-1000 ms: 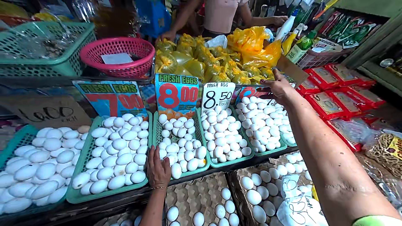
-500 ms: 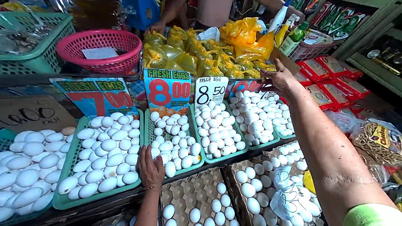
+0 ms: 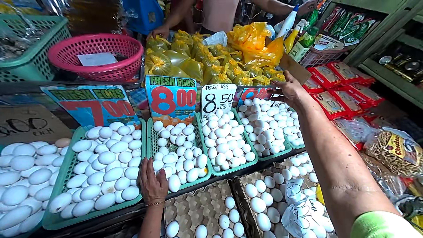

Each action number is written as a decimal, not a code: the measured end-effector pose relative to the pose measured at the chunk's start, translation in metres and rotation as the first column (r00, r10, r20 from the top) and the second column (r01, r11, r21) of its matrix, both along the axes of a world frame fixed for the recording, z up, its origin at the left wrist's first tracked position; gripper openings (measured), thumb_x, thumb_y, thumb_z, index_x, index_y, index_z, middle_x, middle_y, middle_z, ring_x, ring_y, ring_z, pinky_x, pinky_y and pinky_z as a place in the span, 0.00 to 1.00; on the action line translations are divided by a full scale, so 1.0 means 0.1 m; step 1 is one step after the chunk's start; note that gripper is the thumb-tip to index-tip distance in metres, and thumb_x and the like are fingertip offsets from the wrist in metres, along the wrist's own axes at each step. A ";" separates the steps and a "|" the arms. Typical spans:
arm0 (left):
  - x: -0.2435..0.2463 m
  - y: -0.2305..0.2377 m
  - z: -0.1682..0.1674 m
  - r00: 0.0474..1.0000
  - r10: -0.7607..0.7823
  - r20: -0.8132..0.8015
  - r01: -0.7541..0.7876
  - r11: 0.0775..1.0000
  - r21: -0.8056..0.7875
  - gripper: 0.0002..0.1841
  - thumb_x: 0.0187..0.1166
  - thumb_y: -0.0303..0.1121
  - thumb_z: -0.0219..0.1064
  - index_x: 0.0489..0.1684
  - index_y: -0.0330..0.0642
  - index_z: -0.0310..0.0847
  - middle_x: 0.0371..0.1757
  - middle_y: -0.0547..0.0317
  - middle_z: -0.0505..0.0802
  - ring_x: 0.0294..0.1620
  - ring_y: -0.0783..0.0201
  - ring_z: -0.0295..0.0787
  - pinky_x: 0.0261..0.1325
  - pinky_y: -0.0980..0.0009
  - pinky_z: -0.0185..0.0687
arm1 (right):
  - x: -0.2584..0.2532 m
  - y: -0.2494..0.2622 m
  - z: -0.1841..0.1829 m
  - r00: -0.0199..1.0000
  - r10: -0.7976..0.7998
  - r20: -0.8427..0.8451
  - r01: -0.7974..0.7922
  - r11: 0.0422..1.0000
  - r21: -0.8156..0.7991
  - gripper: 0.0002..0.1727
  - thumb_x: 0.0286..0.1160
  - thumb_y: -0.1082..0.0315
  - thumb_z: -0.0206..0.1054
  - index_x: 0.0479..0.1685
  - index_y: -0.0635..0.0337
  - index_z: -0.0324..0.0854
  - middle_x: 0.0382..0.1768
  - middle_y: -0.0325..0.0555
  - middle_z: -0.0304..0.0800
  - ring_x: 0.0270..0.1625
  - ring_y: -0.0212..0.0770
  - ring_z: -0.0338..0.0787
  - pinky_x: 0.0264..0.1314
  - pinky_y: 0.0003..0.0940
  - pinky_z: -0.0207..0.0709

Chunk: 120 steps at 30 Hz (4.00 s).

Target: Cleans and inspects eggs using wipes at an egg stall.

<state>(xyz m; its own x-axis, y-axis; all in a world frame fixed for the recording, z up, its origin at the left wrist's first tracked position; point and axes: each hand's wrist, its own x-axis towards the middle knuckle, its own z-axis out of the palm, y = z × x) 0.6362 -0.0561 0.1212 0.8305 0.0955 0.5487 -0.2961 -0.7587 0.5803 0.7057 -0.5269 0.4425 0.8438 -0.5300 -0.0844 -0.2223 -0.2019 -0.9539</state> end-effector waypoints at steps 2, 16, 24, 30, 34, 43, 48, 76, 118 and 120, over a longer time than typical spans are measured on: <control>-0.01 0.00 0.00 1.000 0.005 -0.002 -0.005 1.000 0.001 0.34 0.87 0.48 0.44 0.82 0.29 0.69 0.84 0.29 0.72 0.87 0.35 0.66 0.89 0.48 0.55 | 0.01 0.01 0.02 1.000 0.003 0.010 -0.003 1.000 -0.014 0.43 0.89 0.64 0.61 0.97 0.37 0.37 0.70 0.57 0.81 0.51 0.53 0.94 0.44 0.47 0.91; 0.00 0.01 -0.02 0.999 0.008 -0.034 -0.007 1.000 0.014 0.36 0.88 0.52 0.43 0.83 0.30 0.69 0.85 0.29 0.72 0.87 0.35 0.65 0.89 0.46 0.56 | 0.18 -0.04 0.07 0.998 -0.040 0.043 0.041 0.999 -0.010 0.38 0.91 0.63 0.58 0.95 0.37 0.42 0.71 0.53 0.77 0.50 0.48 0.91 0.43 0.46 0.89; 0.01 0.00 -0.02 1.000 0.013 0.006 -0.013 1.000 -0.001 0.37 0.89 0.54 0.41 0.82 0.29 0.70 0.84 0.29 0.73 0.87 0.36 0.67 0.89 0.48 0.58 | 0.38 0.05 0.14 0.991 -0.075 0.108 0.074 0.997 0.015 0.42 0.90 0.58 0.60 0.97 0.37 0.37 0.79 0.51 0.71 0.60 0.50 0.88 0.50 0.49 0.89; 0.00 -0.01 0.00 1.000 0.023 0.001 -0.023 1.000 0.003 0.37 0.88 0.54 0.40 0.82 0.28 0.70 0.83 0.28 0.73 0.86 0.35 0.68 0.88 0.48 0.58 | 0.63 0.24 0.13 0.985 -0.019 0.172 0.015 1.000 0.022 0.45 0.87 0.53 0.63 0.97 0.40 0.36 0.86 0.51 0.64 0.70 0.54 0.83 0.56 0.58 0.86; 0.00 -0.01 -0.03 1.000 0.021 0.010 -0.020 1.000 -0.007 0.37 0.88 0.53 0.41 0.82 0.28 0.69 0.83 0.29 0.74 0.86 0.36 0.68 0.88 0.49 0.58 | 0.74 0.40 0.12 0.986 -0.001 0.169 -0.008 0.999 0.050 0.47 0.87 0.50 0.63 0.98 0.39 0.34 0.86 0.53 0.61 0.70 0.56 0.83 0.54 0.57 0.88; -0.01 0.00 -0.03 1.000 0.021 -0.010 -0.021 1.000 -0.003 0.38 0.88 0.54 0.39 0.81 0.28 0.70 0.83 0.29 0.74 0.86 0.36 0.69 0.87 0.47 0.60 | 1.05 0.60 -0.25 0.992 0.028 0.125 -0.049 0.984 0.170 0.50 0.84 0.38 0.60 0.98 0.41 0.32 0.91 0.57 0.53 0.82 0.65 0.71 0.64 0.66 0.83; -0.01 -0.02 -0.03 1.000 0.020 -0.023 -0.020 1.000 0.004 0.38 0.89 0.53 0.39 0.81 0.26 0.69 0.82 0.28 0.74 0.86 0.36 0.68 0.88 0.48 0.59 | 1.40 0.69 -0.55 0.994 -0.007 0.110 -0.031 0.941 0.338 0.51 0.81 0.26 0.49 0.96 0.40 0.32 0.88 0.63 0.56 0.70 0.65 0.83 0.55 0.58 0.88; -0.07 0.03 -0.02 1.000 0.030 -0.005 -0.030 0.999 -0.024 0.31 0.88 0.45 0.48 0.83 0.33 0.69 0.86 0.38 0.72 0.89 0.44 0.64 0.90 0.50 0.53 | 0.93 1.24 -0.66 0.863 0.384 0.328 -0.348 0.923 -0.163 0.12 0.83 0.75 0.59 0.61 0.67 0.73 0.52 0.46 0.82 0.49 0.38 0.92 0.52 0.38 0.92; -2.08 -0.05 0.79 0.700 -0.345 -0.626 -0.645 0.070 -0.761 0.25 0.94 0.48 0.46 0.78 0.41 0.70 0.57 0.47 0.91 0.56 0.59 0.93 0.60 0.59 0.91 | -2.21 2.82 -2.35 0.725 0.665 -0.177 -0.672 0.628 -0.393 0.24 0.90 0.65 0.57 0.81 0.64 0.69 0.57 0.57 0.89 0.49 0.45 0.92 0.52 0.45 0.88; -2.11 -0.02 0.78 0.701 -0.386 -0.600 -0.638 0.039 -0.769 0.25 0.94 0.47 0.46 0.79 0.41 0.69 0.56 0.47 0.92 0.55 0.58 0.93 0.59 0.59 0.91 | -2.21 2.85 -2.36 0.708 0.687 -0.163 -0.614 0.486 -0.622 0.23 0.82 0.72 0.62 0.76 0.66 0.76 0.64 0.66 0.84 0.61 0.61 0.89 0.61 0.57 0.84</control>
<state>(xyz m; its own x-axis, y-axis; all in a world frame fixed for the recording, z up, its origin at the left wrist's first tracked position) 0.4255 -0.0577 0.1993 0.6968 0.1892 -0.6919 0.4622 0.6191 0.6348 0.4849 -0.2417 0.2067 0.9526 0.2763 0.1275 0.2984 -0.7663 -0.5690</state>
